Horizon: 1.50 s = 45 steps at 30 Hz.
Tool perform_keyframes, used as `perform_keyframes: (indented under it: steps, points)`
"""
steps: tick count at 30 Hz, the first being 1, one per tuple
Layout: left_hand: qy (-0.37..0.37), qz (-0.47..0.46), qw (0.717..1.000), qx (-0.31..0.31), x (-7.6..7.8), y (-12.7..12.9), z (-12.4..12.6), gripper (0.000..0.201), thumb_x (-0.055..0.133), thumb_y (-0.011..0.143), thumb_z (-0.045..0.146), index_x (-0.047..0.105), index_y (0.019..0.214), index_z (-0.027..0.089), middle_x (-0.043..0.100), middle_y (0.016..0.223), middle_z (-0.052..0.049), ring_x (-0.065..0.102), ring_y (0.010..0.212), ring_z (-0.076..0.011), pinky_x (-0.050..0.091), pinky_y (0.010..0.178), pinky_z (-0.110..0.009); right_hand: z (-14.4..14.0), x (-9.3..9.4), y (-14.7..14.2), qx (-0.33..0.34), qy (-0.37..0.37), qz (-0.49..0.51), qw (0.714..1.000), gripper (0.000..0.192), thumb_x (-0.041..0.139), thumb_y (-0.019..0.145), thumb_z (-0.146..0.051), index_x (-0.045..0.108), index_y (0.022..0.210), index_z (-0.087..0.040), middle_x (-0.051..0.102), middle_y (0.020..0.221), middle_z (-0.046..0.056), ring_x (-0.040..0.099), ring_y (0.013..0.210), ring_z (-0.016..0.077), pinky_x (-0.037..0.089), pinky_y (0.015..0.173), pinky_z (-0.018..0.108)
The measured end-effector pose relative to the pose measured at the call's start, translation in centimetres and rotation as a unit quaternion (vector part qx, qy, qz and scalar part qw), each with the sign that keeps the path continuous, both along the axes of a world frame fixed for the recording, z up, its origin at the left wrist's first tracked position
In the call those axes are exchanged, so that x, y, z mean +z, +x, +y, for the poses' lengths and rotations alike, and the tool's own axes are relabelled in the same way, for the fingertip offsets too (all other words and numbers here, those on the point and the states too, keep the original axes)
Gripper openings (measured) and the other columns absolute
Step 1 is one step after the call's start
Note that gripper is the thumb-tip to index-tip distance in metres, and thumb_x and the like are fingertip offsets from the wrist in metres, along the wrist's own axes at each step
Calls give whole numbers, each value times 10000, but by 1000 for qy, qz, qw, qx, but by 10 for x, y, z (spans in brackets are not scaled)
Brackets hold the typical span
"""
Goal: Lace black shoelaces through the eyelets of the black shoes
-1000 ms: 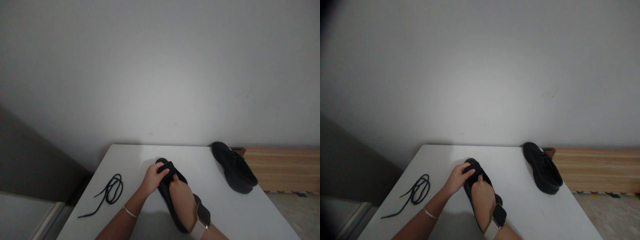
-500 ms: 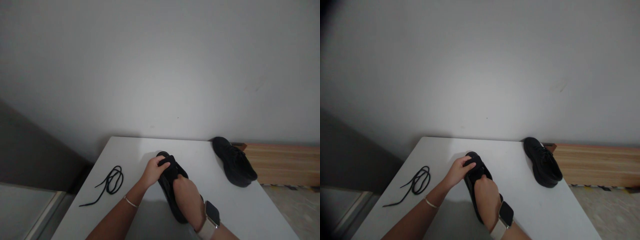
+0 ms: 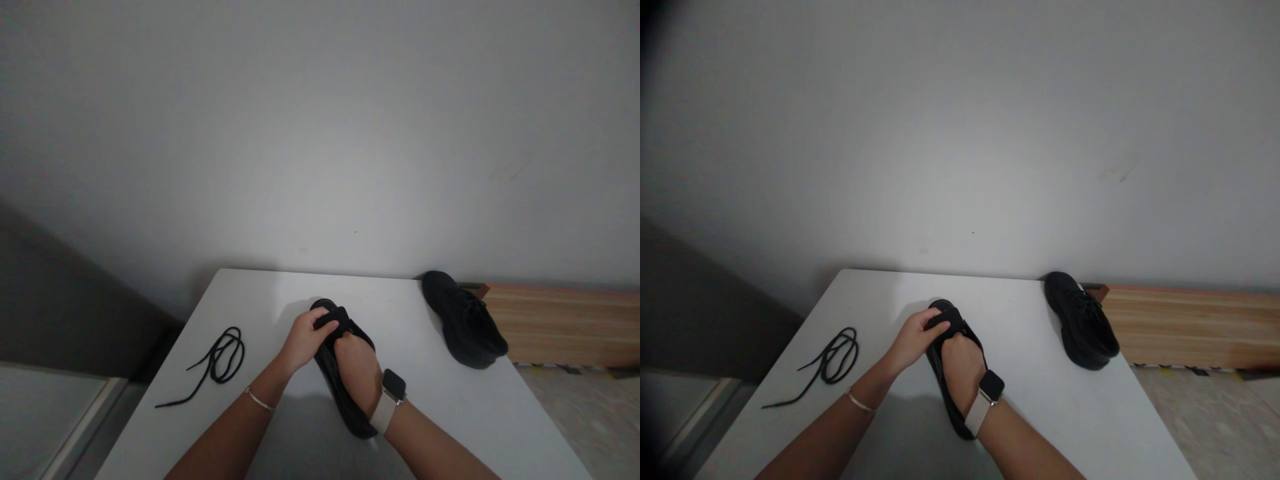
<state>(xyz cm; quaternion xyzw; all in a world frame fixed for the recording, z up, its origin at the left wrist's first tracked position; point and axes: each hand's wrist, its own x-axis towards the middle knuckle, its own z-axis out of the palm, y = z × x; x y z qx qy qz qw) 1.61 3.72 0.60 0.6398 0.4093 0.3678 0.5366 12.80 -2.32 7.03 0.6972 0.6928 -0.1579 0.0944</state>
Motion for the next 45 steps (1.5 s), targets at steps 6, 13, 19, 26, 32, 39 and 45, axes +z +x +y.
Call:
perform_keyframes:
  steps: [6, 13, 19, 26, 32, 39, 45]
  points:
    - [0, -2, 1000, 0, -1, -1, 0, 218, 671, 820, 365, 707, 807, 150, 645, 732, -16, 591, 719, -184, 444, 651, -265, 0, 0, 3, 19, -13, 26, 999, 400, 357, 956, 20, 741, 1059, -18, 748, 1039, 243, 743, 972, 292, 569, 811, 343]
    - [-19, -7, 1000, 5, 2, -1, -1, 242, 670, 812, 398, 665, 774, 159, 573, 647, 23, 531, 604, -146, 400, 545, -233, -24, 24, 42, 123, -23, 132, 983, 460, 409, 869, 50, 703, 1184, -112, 681, 1268, 168, 650, 1176, 212, 489, 1012, 292]
    - [-39, -15, 999, 1, 2, -1, -1, 280, 671, 809, 435, 664, 786, 156, 573, 650, 20, 513, 576, -136, 382, 513, -226, -65, 37, 91, 138, 32, 270, 952, 644, 351, 739, 97, 681, 1230, -157, 685, 1262, 106, 619, 1167, 189, 458, 1052, 346]
    - [-60, -15, 998, -5, 6, -1, -3, 303, 688, 797, 456, 678, 800, 154, 558, 633, 24, 502, 558, -128, 370, 492, -220, -82, 18, 93, 205, 23, 172, 963, 430, 425, 775, 71, 743, 931, -173, 738, 996, 96, 551, 1179, 260, 371, 1053, 446]
    - [-75, -11, 997, -7, 5, 0, -4, 358, 675, 789, 515, 642, 795, 158, 493, 588, 50, 432, 481, -98, 317, 432, -207, -66, 12, 73, 255, -25, 62, 965, 320, 497, 759, 12, 763, 766, -166, 753, 824, 114, 610, 1072, 268, 299, 1117, 473]
    - [-74, -1, 997, -1, 3, 0, -6, 378, 665, 798, 534, 633, 806, 157, 496, 606, 44, 433, 485, -97, 301, 401, -192, -56, 20, 78, 272, -60, 91, 956, 147, 706, 676, -89, 796, 789, -119, 768, 932, 157, 580, 1235, 326, 324, 1151, 465]
    - [-42, 20, 999, -4, 3, 0, -6, 351, 633, 837, 503, 649, 811, 153, 542, 627, 27, 510, 533, -133, 386, 461, -224, -63, 9, 65, 250, -78, 90, 961, 177, 819, 782, -275, 797, 875, -126, 771, 966, 113, 677, 1046, 286, 537, 917, 348]
